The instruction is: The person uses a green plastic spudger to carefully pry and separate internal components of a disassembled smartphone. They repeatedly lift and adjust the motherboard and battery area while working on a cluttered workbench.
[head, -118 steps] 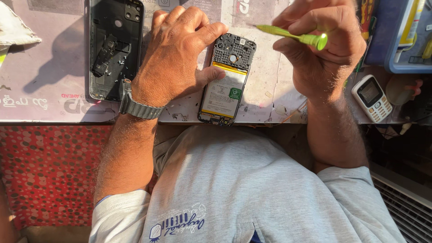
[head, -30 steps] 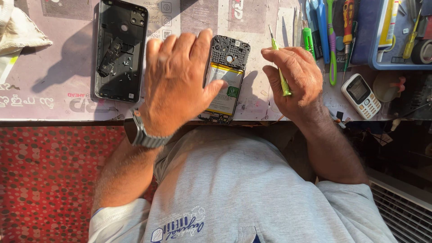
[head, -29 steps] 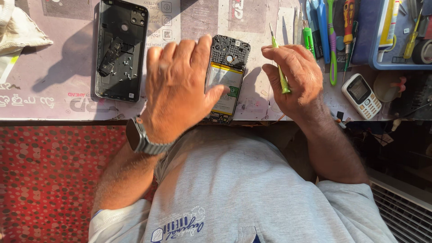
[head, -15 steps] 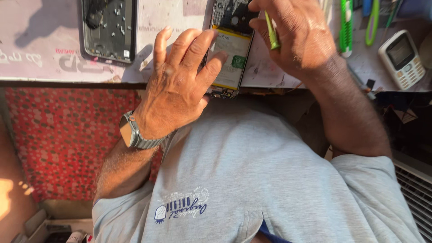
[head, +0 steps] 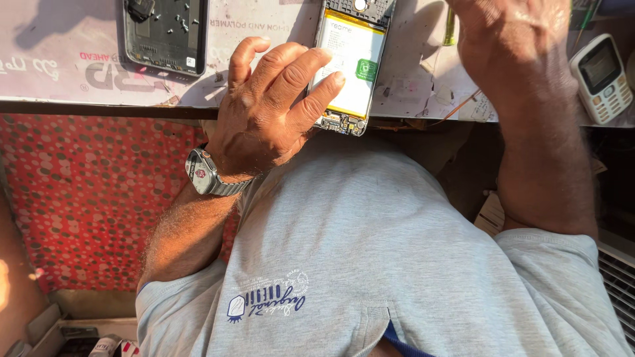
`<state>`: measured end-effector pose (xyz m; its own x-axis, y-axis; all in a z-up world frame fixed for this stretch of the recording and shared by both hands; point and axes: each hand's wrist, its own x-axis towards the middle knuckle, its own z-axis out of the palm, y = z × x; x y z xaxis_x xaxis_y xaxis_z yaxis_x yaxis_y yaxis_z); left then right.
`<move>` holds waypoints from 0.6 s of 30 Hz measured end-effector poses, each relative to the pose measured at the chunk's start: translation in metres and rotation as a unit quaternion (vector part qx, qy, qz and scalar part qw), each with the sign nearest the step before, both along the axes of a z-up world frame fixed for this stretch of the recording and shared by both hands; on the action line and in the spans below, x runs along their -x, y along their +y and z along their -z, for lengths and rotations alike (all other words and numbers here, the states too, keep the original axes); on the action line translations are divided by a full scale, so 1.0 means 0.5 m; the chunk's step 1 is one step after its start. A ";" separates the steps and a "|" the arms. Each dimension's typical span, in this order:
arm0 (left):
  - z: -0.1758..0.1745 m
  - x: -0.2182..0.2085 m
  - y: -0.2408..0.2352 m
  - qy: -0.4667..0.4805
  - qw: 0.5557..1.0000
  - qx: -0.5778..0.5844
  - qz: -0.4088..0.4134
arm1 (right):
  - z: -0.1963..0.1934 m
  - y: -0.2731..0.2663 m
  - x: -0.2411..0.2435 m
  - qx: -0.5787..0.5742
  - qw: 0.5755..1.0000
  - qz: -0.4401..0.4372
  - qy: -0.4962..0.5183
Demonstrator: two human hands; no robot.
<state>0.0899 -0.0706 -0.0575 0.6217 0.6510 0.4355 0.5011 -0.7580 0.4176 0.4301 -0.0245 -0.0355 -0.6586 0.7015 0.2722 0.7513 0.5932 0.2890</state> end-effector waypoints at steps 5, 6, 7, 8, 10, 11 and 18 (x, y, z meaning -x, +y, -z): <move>0.022 -0.012 -0.005 -0.053 0.999 -0.008 -0.003 | -0.055 -0.061 0.070 0.209 0.913 0.037 0.348; 0.030 -0.016 -0.005 -0.069 0.998 -0.008 -0.002 | -0.053 -0.076 0.095 0.340 0.818 0.056 0.460; 0.035 -0.020 -0.009 -0.080 0.997 -0.007 -0.012 | -0.057 -0.083 0.107 0.462 0.691 0.067 0.552; 0.038 -0.024 -0.011 -0.091 0.996 -0.008 -0.019 | -0.058 -0.086 0.118 0.518 0.598 0.099 0.604; 0.040 -0.032 -0.011 -0.098 0.995 -0.027 -0.019 | -0.048 -0.083 0.140 0.582 0.441 0.118 0.673; 0.039 -0.035 -0.008 -0.094 0.994 -0.045 -0.013 | -0.039 -0.078 0.149 0.595 0.387 0.109 0.696; -0.060 -0.034 0.003 -0.247 0.963 0.095 0.042 | 0.000 -0.061 0.145 0.613 0.310 0.072 0.723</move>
<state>0.1067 -0.0690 -0.0276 0.4225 0.7045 0.5702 0.1452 -0.6736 0.7247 0.3578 -0.0550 -0.0355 -0.4082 0.8550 -0.3200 -0.3862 -0.4793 -0.7881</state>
